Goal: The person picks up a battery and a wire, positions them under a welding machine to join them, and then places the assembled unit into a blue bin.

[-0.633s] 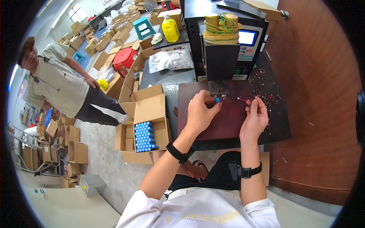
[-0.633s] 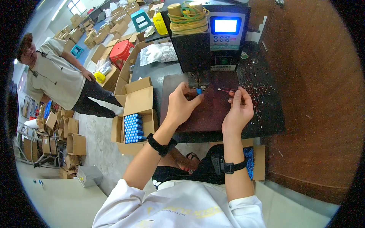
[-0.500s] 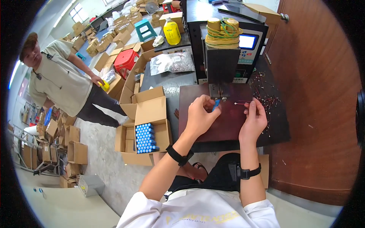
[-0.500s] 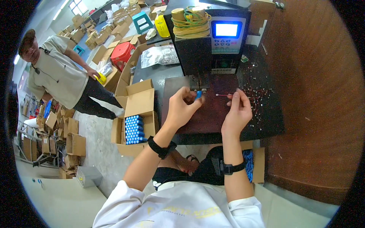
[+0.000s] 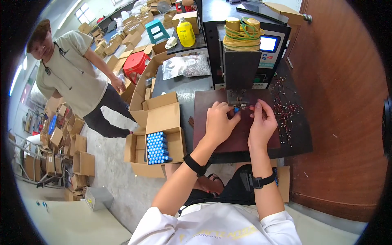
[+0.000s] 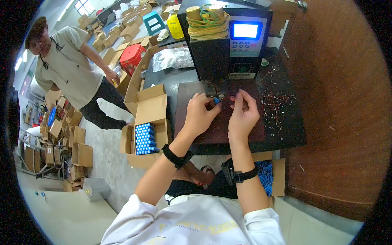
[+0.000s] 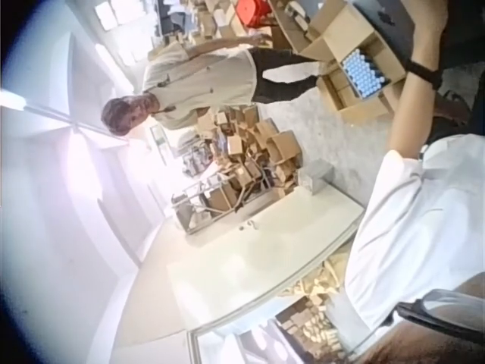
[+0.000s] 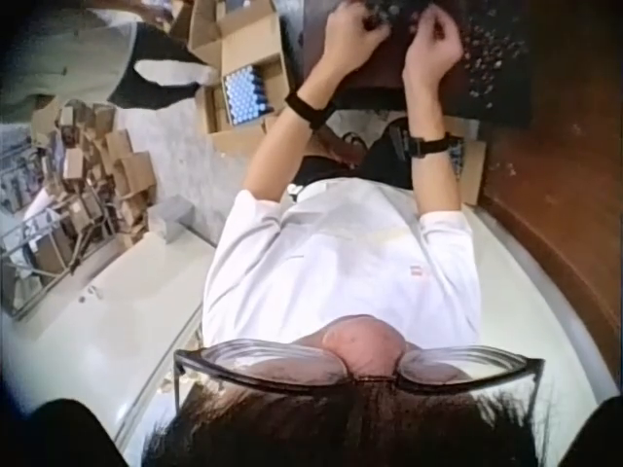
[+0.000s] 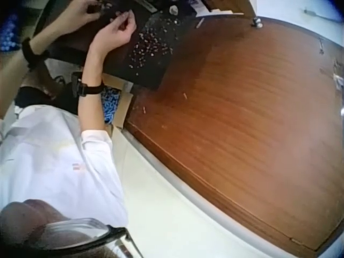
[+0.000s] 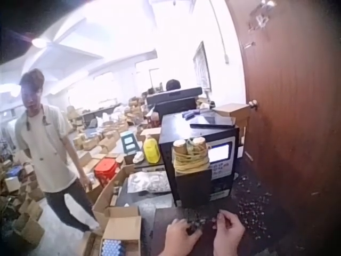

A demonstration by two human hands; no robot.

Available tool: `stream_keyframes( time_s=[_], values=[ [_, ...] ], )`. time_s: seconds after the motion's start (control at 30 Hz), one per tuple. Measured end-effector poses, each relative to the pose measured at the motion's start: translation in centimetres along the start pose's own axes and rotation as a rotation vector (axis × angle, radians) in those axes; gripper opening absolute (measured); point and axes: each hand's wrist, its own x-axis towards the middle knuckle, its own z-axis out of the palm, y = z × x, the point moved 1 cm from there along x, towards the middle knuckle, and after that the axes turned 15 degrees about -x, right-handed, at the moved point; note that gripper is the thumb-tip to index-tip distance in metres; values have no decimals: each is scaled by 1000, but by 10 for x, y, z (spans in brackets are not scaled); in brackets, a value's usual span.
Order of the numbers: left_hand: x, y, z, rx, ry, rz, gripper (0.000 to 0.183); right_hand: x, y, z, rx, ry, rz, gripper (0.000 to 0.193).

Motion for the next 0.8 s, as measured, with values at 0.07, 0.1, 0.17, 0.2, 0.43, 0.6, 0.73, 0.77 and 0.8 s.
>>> stream_keyframes(
  time_s=[0.07,0.1,0.17,0.2,0.43,0.6,0.73,0.77,0.8],
  values=[
    [1,-1,1,-12,-1,2,17,1,2,0,-5,-1,-11,24],
    [1,-1,1,-24,-2,7,17,2,3,0,-8,0,-24,24],
    [1,-1,2,-34,25,50,18,3,3,1,-21,0,-30,24],
    [2,-1,1,-44,53,95,19,3,3,2,-32,2,-37,24],
    [3,-2,1,-8,17,60,19,6,4,6,-40,0,-10,24],
    [3,-5,2,-35,-1,11,17,7,6,6,-70,-10,-1,24],
    [3,-8,3,-32,25,40,17,6,6,6,-46,-10,2,24],
    [4,-8,3,-18,15,33,17,7,7,6,-33,-13,-4,24],
    [5,-7,3,-5,4,27,17,7,7,6,-20,-15,-11,23]
  ],
)
